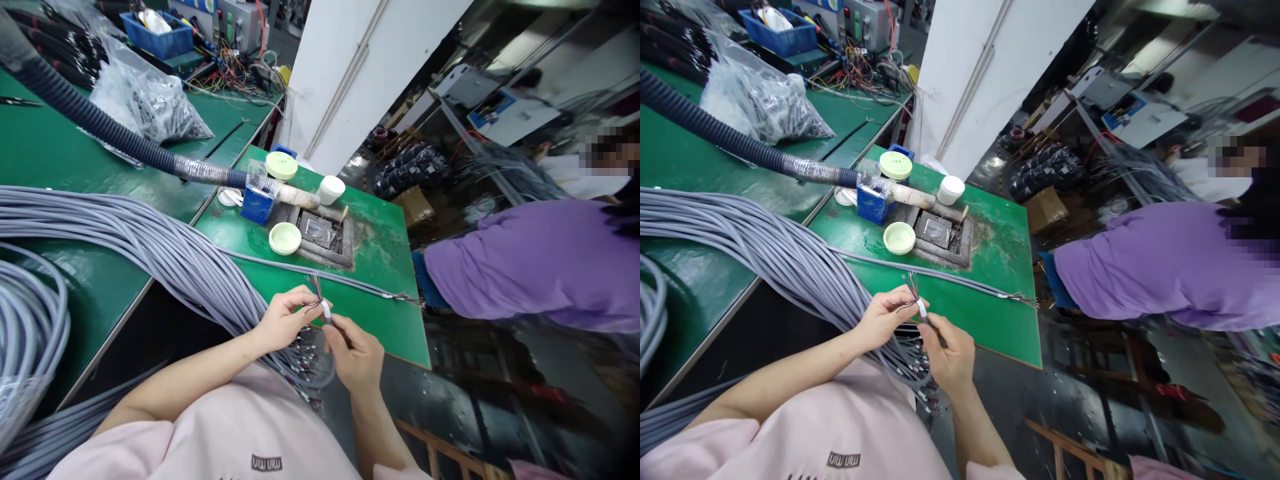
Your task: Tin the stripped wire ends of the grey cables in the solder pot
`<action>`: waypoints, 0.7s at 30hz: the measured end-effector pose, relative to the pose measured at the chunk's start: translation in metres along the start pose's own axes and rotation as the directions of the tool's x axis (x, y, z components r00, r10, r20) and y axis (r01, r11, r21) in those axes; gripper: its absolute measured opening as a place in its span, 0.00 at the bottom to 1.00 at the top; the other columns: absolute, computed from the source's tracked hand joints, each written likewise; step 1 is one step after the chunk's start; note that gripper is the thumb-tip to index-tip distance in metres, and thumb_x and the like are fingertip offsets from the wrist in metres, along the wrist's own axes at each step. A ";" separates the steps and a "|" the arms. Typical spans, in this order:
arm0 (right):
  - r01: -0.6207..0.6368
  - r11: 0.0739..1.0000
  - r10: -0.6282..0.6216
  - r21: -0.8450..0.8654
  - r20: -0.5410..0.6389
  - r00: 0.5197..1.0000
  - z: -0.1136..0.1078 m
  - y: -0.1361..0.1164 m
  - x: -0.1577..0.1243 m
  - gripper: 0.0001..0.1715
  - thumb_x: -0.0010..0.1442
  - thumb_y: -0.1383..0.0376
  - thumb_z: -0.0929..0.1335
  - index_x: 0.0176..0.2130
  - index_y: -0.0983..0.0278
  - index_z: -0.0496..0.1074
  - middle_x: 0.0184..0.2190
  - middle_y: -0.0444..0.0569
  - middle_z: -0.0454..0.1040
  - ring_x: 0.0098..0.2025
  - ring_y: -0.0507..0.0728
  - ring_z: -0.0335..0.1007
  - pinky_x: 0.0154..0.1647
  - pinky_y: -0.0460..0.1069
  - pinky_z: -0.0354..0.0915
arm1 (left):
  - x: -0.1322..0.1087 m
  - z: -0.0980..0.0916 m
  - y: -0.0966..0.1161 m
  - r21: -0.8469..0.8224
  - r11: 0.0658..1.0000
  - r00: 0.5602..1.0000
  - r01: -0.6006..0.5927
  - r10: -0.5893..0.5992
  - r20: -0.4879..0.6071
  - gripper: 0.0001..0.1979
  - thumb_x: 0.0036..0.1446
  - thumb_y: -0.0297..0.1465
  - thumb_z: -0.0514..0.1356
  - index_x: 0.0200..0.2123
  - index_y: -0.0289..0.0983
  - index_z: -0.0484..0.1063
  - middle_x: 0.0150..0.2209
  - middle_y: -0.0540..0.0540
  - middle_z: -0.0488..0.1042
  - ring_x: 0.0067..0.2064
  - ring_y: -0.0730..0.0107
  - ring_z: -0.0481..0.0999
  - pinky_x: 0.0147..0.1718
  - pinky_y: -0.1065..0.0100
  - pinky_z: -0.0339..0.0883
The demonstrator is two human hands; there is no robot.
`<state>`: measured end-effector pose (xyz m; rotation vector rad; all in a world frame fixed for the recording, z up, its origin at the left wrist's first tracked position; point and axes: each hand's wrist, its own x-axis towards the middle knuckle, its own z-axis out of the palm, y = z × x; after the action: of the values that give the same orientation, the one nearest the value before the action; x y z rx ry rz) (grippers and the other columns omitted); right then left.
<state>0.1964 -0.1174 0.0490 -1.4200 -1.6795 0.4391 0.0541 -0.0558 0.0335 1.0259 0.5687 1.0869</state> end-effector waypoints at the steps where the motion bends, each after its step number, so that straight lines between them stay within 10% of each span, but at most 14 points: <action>1: -0.043 0.998 0.042 0.049 0.028 0.999 0.000 -0.001 0.000 0.09 0.61 0.66 0.66 0.40 0.62 0.76 0.16 0.39 0.69 0.17 0.48 0.64 0.20 0.43 0.60 | 0.000 -0.001 -0.001 0.023 1.000 1.000 -0.009 0.009 -0.001 0.18 0.51 0.45 0.65 0.31 0.35 0.81 0.30 0.45 0.73 0.34 0.70 0.70 0.38 0.68 0.63; 9: -0.327 0.865 0.246 0.380 0.247 0.937 0.005 0.008 0.002 0.16 0.63 0.57 0.64 0.35 0.65 0.75 0.12 0.39 0.64 0.15 0.48 0.56 0.20 0.45 0.54 | 0.002 -0.003 -0.004 0.043 0.999 0.999 -0.012 0.014 -0.049 0.13 0.51 0.40 0.65 0.28 0.35 0.79 0.27 0.47 0.72 0.32 0.70 0.71 0.35 0.68 0.64; 21: -0.410 0.773 0.262 0.484 0.344 0.902 0.014 0.022 0.002 0.18 0.63 0.55 0.65 0.27 0.64 0.69 0.12 0.39 0.63 0.15 0.48 0.53 0.19 0.46 0.49 | 0.003 -0.004 0.001 0.165 0.986 0.990 0.008 0.015 -0.138 0.11 0.51 0.35 0.64 0.20 0.35 0.73 0.22 0.50 0.68 0.28 0.74 0.68 0.33 0.69 0.62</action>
<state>0.1995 -0.1057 0.0259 -1.2547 -1.3175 1.2576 0.0519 -0.0511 0.0329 1.0998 0.7802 1.1340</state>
